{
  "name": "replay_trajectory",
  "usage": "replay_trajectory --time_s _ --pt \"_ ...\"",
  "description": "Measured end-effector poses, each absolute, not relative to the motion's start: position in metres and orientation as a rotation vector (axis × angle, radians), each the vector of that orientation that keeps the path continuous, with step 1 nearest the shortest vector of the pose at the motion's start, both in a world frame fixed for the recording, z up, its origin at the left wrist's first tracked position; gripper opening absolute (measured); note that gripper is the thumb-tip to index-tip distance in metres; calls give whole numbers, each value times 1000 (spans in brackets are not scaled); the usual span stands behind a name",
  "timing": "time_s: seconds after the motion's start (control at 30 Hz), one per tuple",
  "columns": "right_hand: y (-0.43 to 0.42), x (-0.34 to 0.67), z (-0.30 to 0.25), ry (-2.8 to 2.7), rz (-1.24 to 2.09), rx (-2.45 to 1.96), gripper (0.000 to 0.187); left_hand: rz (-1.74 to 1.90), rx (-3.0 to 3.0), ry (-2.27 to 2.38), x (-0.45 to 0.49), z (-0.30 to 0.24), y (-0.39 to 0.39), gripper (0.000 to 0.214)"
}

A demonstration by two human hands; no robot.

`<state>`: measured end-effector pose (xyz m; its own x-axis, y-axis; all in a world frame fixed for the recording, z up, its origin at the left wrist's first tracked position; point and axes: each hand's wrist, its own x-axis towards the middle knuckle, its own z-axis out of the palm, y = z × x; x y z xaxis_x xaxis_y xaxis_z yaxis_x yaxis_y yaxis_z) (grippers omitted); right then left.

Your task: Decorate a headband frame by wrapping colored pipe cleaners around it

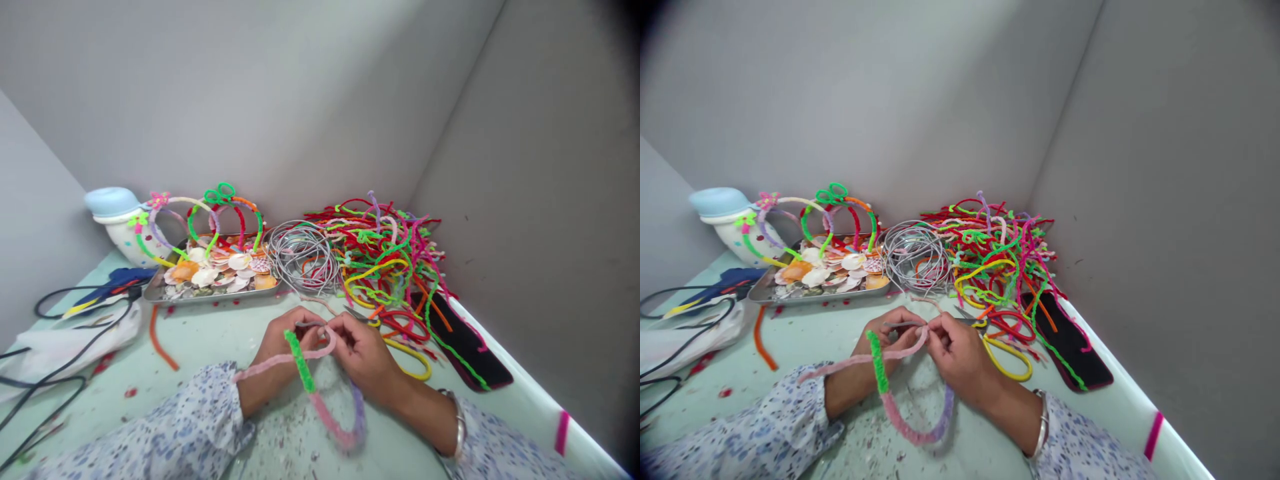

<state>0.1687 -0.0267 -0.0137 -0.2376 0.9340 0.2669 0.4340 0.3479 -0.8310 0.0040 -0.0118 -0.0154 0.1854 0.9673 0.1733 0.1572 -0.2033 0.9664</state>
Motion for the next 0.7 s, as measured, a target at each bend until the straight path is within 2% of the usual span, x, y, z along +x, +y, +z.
replay_trajectory --time_s 0.23,0.7 --pt "-26 169 -14 -1841 861 -1186 19 1134 1609 1075 -1 -16 -14 13" --pt "-29 170 -11 -1897 765 -1151 18 1042 1695 1029 -4 -1 -15 16"
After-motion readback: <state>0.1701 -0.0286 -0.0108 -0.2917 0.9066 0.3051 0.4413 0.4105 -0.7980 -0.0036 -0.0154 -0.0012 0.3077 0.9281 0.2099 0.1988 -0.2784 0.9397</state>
